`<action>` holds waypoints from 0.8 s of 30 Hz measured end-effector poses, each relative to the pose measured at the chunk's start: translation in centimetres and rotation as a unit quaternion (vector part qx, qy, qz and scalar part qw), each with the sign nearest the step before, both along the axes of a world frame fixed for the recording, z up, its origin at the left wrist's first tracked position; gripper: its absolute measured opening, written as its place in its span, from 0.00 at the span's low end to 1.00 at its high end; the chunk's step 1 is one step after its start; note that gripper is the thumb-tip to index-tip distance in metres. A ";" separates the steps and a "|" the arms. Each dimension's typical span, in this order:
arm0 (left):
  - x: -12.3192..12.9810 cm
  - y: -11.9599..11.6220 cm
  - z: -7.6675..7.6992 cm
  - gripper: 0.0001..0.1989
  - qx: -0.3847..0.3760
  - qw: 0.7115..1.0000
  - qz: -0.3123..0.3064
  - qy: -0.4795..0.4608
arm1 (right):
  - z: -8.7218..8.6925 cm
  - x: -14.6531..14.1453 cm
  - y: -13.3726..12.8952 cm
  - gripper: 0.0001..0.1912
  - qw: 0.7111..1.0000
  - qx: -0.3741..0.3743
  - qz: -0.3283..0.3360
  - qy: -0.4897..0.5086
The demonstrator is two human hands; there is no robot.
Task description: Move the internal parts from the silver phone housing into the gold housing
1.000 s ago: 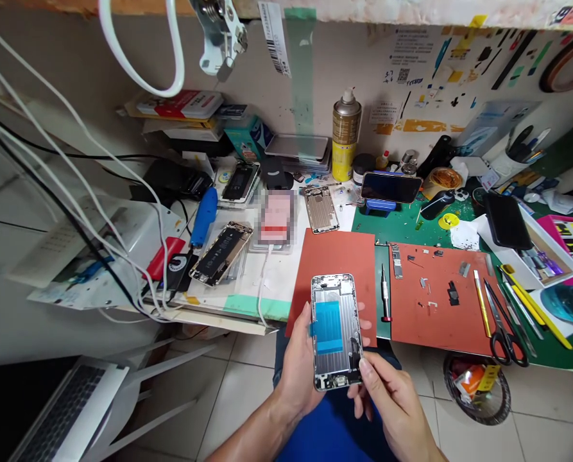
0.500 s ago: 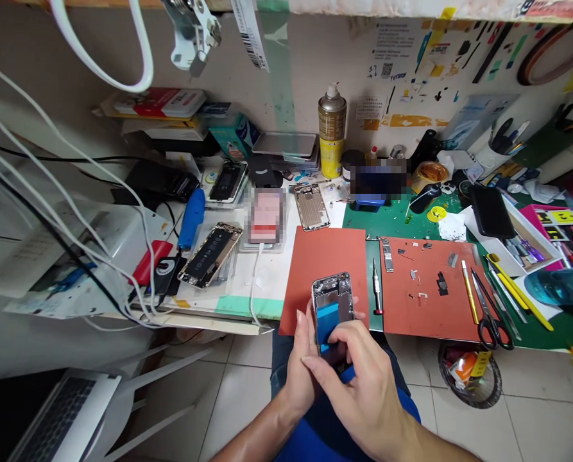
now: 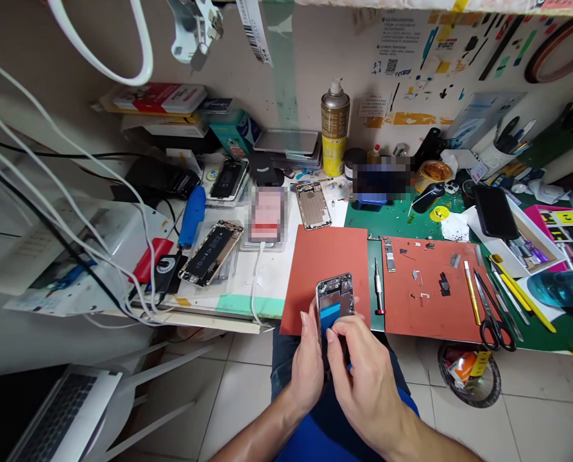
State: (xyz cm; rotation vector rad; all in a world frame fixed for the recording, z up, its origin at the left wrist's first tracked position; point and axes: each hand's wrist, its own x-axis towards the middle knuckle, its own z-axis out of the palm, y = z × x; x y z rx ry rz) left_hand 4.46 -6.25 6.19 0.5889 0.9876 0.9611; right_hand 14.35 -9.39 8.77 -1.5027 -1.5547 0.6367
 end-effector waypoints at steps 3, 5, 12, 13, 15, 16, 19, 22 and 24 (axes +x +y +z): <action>-0.2 0.0 -0.1 0.40 0.016 0.999 -0.019 0.043 | -0.2 0.0 0.0 0.10 1.000 0.003 0.006 -0.002; -0.3 0.0 -0.3 0.40 0.021 0.998 -0.015 0.064 | -0.3 0.1 0.0 0.09 1.000 -0.001 0.008 0.006; -0.6 0.0 -0.6 0.38 0.014 0.995 0.011 0.099 | -0.3 0.3 0.3 0.09 0.999 -0.009 0.015 0.040; -0.6 0.0 -0.5 0.39 0.011 0.996 0.011 0.092 | -0.2 0.3 0.3 0.09 0.999 -0.010 0.015 0.047; -0.5 -0.1 -0.5 0.41 0.002 0.997 0.004 0.076 | 0.0 0.4 0.4 0.07 0.998 -0.011 0.012 0.055; -0.4 -0.1 -0.5 0.42 -0.005 0.998 0.001 0.065 | 0.1 0.5 0.4 0.07 0.998 -0.011 0.009 0.056; -0.1 -0.1 -0.5 0.43 -0.025 0.999 0.016 0.020 | 0.5 0.8 0.5 0.07 0.997 -0.008 0.005 0.070; 0.1 0.0 -0.3 0.43 -0.061 0.996 0.045 -0.042 | 0.7 1.3 0.5 0.09 0.996 0.006 -0.021 0.089; 0.1 0.1 -0.2 0.41 -0.091 0.992 0.042 -0.073 | 0.6 1.8 0.8 0.11 0.995 0.019 -0.047 0.083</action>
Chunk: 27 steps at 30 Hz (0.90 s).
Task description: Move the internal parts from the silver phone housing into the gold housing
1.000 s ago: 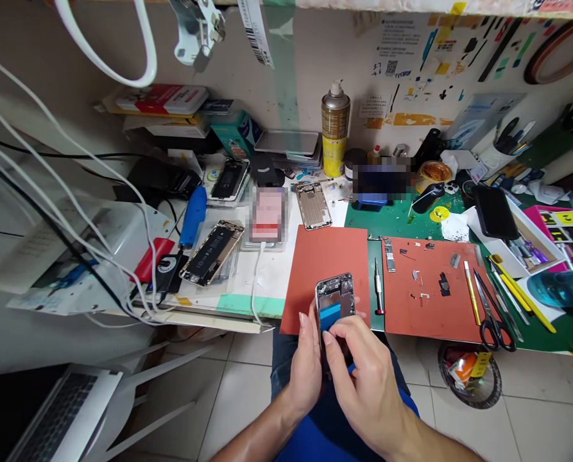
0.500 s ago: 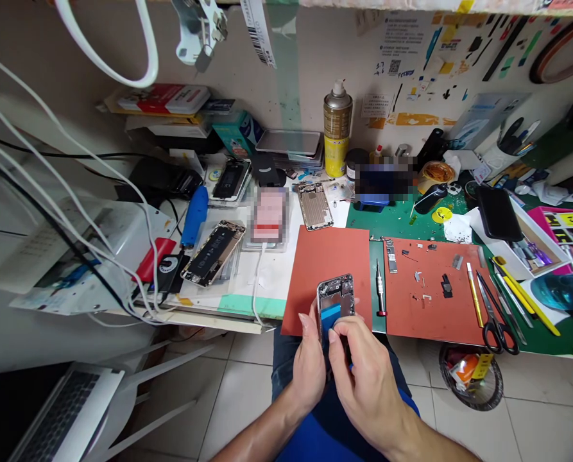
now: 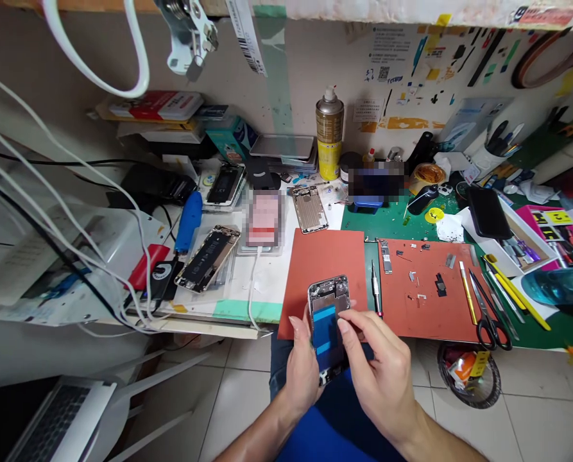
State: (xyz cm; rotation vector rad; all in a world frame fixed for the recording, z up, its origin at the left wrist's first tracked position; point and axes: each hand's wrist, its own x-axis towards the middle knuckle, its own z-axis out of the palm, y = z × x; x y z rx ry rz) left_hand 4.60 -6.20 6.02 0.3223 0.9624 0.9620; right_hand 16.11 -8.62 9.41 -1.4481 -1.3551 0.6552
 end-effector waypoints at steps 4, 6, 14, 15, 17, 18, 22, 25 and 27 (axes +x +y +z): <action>-0.1 -0.2 -0.3 0.39 0.002 1.000 -0.003 0.000 | -0.3 0.5 0.6 0.12 1.000 0.005 -0.021 -0.013; -0.1 -0.4 -0.8 0.39 0.033 0.999 -0.001 0.033 | -0.4 0.5 0.8 0.12 1.000 0.001 -0.023 -0.011; 0.0 -0.8 -1.1 0.38 0.080 0.994 0.004 0.076 | -0.7 0.2 0.8 0.12 0.999 0.018 -0.031 -0.012; 0.0 -0.8 -1.0 0.38 0.084 0.993 0.003 0.079 | -0.7 0.3 0.8 0.12 0.999 0.018 -0.030 -0.012; 0.0 -0.8 -0.9 0.38 0.091 0.992 -0.001 0.088 | -0.6 0.4 0.9 0.11 0.999 0.015 -0.030 -0.013; 0.0 -0.9 -1.0 0.39 0.095 0.991 -0.005 0.093 | -0.6 0.4 1.0 0.11 0.999 0.012 -0.030 -0.012; -0.4 -1.1 -1.9 0.39 0.099 0.989 -0.016 0.107 | -0.4 0.7 1.2 0.09 1.000 -0.009 -0.023 -0.001; -0.6 -1.3 -2.6 0.41 0.099 0.989 -0.019 0.110 | -0.3 0.8 1.2 0.08 1.000 -0.027 -0.011 0.004; -0.6 -1.4 -2.6 0.42 0.100 0.989 -0.016 0.112 | -0.4 0.8 1.2 0.08 1.000 -0.029 -0.012 0.002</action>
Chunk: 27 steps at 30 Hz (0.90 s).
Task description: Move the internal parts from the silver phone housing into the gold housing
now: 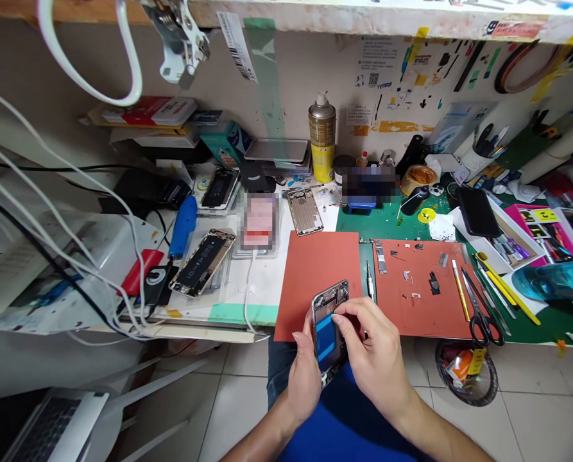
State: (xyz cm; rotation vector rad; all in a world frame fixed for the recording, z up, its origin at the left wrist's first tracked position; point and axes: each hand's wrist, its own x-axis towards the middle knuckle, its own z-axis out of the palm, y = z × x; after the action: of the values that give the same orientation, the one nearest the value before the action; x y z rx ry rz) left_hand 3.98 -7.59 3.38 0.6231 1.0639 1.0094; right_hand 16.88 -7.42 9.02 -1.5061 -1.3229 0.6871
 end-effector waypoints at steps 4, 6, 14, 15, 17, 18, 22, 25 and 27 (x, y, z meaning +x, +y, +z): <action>0.2 0.1 0.6 0.42 -0.002 1.000 0.004 -0.019 | -0.4 -0.2 -0.2 0.08 1.000 0.016 -0.010 -0.003; 0.2 0.1 0.8 0.43 -0.003 1.000 0.010 -0.023 | -0.6 -0.3 -0.2 0.09 1.000 0.025 -0.008 -0.005; -0.1 -0.1 -0.5 0.45 -0.004 1.000 0.012 0.001 | -0.4 -0.1 0.1 0.07 1.000 0.007 0.018 0.008; -0.2 -0.2 -0.7 0.45 -0.002 1.000 0.012 0.004 | -0.3 0.0 0.2 0.07 1.000 0.006 0.023 0.008; -0.3 -0.4 -1.0 0.43 0.000 1.000 0.011 0.016 | -0.3 0.0 0.2 0.07 0.999 0.004 0.035 0.002; -0.4 -0.5 -1.1 0.42 0.001 1.000 0.011 0.024 | -0.4 0.0 0.2 0.08 0.999 0.005 0.043 -0.004; -0.5 -0.5 -0.9 0.40 0.004 0.998 0.018 0.058 | -0.7 -0.1 0.2 0.09 0.996 0.025 0.065 -0.058; -0.4 -0.1 -0.3 0.47 0.006 0.997 0.020 0.080 | -1.2 -0.2 0.2 0.10 0.992 0.054 0.075 -0.087; -0.3 0.2 0.2 0.49 0.001 0.996 0.019 0.092 | -1.5 -0.3 0.2 0.11 0.990 0.064 0.080 -0.093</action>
State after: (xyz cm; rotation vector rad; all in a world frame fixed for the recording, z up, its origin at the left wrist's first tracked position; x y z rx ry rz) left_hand 3.64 -7.39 3.55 0.7102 1.2407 1.0006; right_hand 16.56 -7.26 7.48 -1.3979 -1.6127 0.5604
